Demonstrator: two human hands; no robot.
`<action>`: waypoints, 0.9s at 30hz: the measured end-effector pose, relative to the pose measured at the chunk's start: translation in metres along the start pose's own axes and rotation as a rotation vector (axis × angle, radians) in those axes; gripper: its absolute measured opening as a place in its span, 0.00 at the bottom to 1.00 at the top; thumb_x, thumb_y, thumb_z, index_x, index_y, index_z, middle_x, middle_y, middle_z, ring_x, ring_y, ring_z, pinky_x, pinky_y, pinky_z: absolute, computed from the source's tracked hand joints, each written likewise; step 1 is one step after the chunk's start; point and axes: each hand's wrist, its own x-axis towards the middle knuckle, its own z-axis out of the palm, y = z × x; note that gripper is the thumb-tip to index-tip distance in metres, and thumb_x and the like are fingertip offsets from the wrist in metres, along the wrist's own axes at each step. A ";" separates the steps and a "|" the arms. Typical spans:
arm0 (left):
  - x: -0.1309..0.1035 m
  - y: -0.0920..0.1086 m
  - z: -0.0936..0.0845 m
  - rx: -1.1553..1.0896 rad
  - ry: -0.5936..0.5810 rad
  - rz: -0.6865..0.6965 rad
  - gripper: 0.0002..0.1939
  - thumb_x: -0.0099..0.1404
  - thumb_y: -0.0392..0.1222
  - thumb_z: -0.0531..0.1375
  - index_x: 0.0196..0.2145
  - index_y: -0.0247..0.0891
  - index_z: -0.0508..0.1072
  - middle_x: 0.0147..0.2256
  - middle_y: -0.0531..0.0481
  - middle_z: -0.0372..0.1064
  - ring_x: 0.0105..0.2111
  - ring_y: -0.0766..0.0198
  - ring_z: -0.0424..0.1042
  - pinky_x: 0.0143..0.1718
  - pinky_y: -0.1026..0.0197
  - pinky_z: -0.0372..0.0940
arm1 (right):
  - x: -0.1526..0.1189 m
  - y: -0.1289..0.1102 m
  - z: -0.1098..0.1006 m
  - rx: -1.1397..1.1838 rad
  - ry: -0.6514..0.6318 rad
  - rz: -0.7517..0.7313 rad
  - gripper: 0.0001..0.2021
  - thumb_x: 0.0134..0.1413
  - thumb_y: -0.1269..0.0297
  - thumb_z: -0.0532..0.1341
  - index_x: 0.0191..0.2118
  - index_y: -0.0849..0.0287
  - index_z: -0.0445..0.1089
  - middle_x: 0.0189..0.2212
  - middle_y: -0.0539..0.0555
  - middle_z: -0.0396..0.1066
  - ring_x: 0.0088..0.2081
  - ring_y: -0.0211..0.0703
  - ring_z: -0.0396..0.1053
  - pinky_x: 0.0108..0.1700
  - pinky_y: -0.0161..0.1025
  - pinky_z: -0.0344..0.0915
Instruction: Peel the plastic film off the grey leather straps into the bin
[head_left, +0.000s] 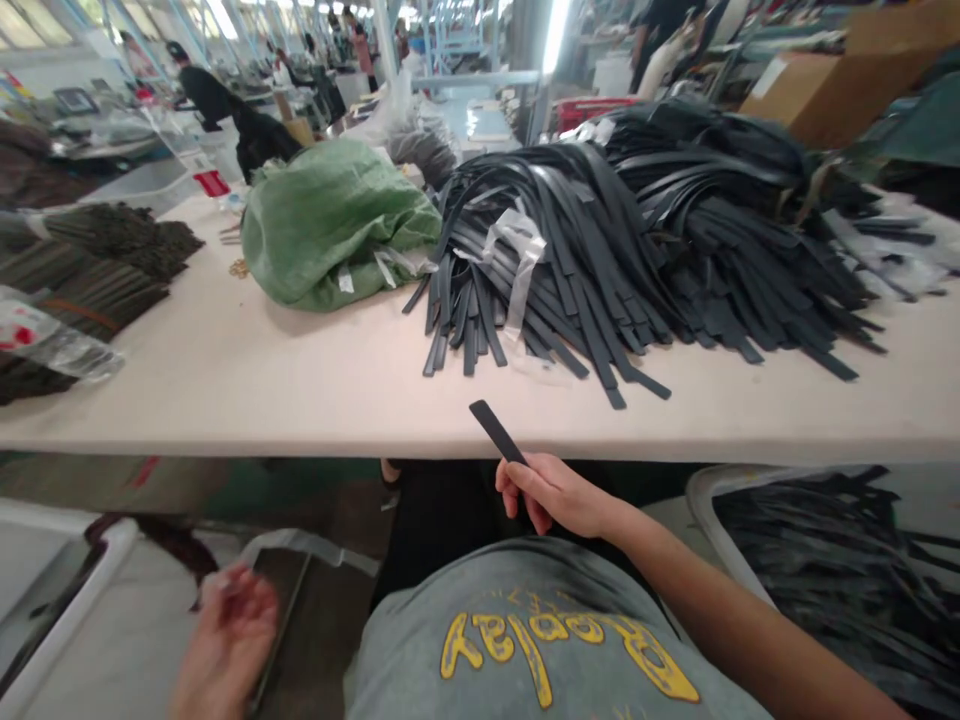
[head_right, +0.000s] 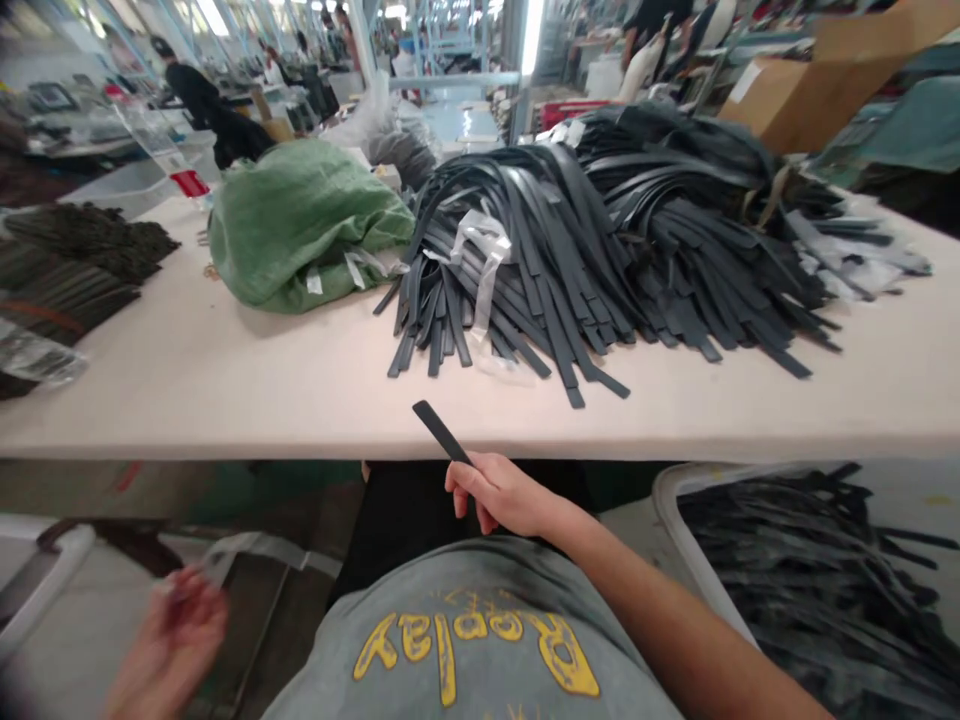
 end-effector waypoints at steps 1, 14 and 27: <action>-0.007 -0.008 0.021 -0.243 0.193 -0.142 0.17 0.67 0.42 0.55 0.22 0.56 0.74 0.19 0.68 0.74 0.17 0.71 0.72 0.20 0.70 0.70 | 0.001 -0.001 0.005 -0.045 -0.035 0.015 0.21 0.66 0.47 0.47 0.37 0.60 0.64 0.28 0.51 0.72 0.17 0.32 0.65 0.17 0.30 0.57; -0.002 -0.005 0.152 -0.887 0.148 -0.513 0.16 0.72 0.42 0.54 0.29 0.36 0.75 0.28 0.53 0.77 0.28 0.69 0.77 0.37 0.65 0.70 | 0.031 -0.020 0.058 -0.422 -0.376 0.175 0.18 0.66 0.57 0.48 0.28 0.60 0.66 0.23 0.50 0.71 0.17 0.33 0.64 0.20 0.31 0.58; -0.005 -0.015 0.154 -0.950 0.126 -0.543 0.14 0.73 0.41 0.54 0.32 0.37 0.75 0.29 0.54 0.77 0.28 0.69 0.77 0.34 0.66 0.70 | 0.056 -0.005 0.068 -0.375 -0.402 0.238 0.18 0.65 0.55 0.49 0.29 0.60 0.66 0.21 0.50 0.71 0.15 0.33 0.63 0.19 0.31 0.59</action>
